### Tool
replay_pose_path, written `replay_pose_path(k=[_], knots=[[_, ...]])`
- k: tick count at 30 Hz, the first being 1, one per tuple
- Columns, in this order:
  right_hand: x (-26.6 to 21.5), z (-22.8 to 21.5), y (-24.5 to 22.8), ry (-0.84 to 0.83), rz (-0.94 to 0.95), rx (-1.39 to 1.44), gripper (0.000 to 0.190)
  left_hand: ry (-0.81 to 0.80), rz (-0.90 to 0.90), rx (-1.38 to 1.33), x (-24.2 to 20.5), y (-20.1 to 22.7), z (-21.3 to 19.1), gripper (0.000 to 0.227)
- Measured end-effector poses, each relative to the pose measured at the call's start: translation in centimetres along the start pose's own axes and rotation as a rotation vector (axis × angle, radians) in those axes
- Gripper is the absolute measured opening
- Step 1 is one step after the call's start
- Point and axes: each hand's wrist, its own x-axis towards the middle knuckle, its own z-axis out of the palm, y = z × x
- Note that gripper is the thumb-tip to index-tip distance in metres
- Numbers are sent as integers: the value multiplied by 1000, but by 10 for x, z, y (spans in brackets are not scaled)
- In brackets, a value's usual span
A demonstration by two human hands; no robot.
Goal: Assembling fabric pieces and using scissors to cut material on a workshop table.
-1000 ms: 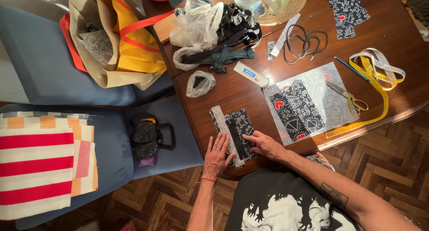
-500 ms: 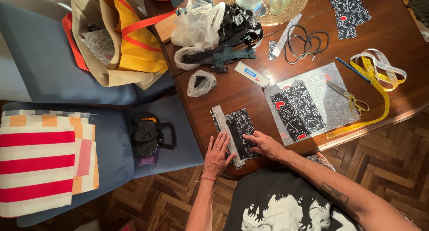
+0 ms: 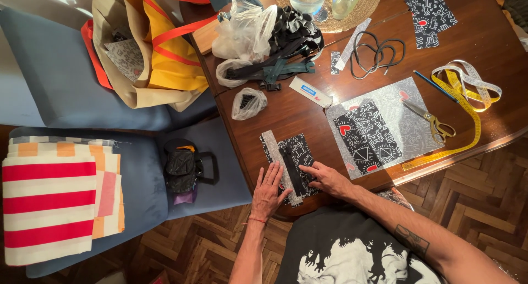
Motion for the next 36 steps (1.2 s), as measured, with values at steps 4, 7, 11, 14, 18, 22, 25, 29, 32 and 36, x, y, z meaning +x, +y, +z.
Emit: replay_pose_path(k=[4,7,11,14,18,22,25,29,32,36], knots=[[0,2,4,12,-17,-7,82,5,-23,-30,3,4,-6,88],[2,1,7,18,-22,0,82,14,-81,-71,10,5,-11,87],[1,6,11,23,-46,23,80,11,-164,-142,13,9,-17,84],[-3,-10,-3,75,-93,95,76,-34,-222,-190,19,8,-19,84],[-28,-75,-38,134,-104,181,86,0,-246,-133,24,13,-25,83],[-45,-117,-27,294,88,144,41,46,-288,-136,41,28,-23,81],[-63,-114,68,433,159,181,105,81,-299,-145,66,53,-16,82],[-107,-129,177,561,425,-24,47,-22,-212,-207,110,86,29,59],[-134,-151,199,595,667,87,85,-27,-114,-161,151,103,85,54],[-145,-185,154,464,583,143,113,-39,-127,-160,215,114,148,73]])
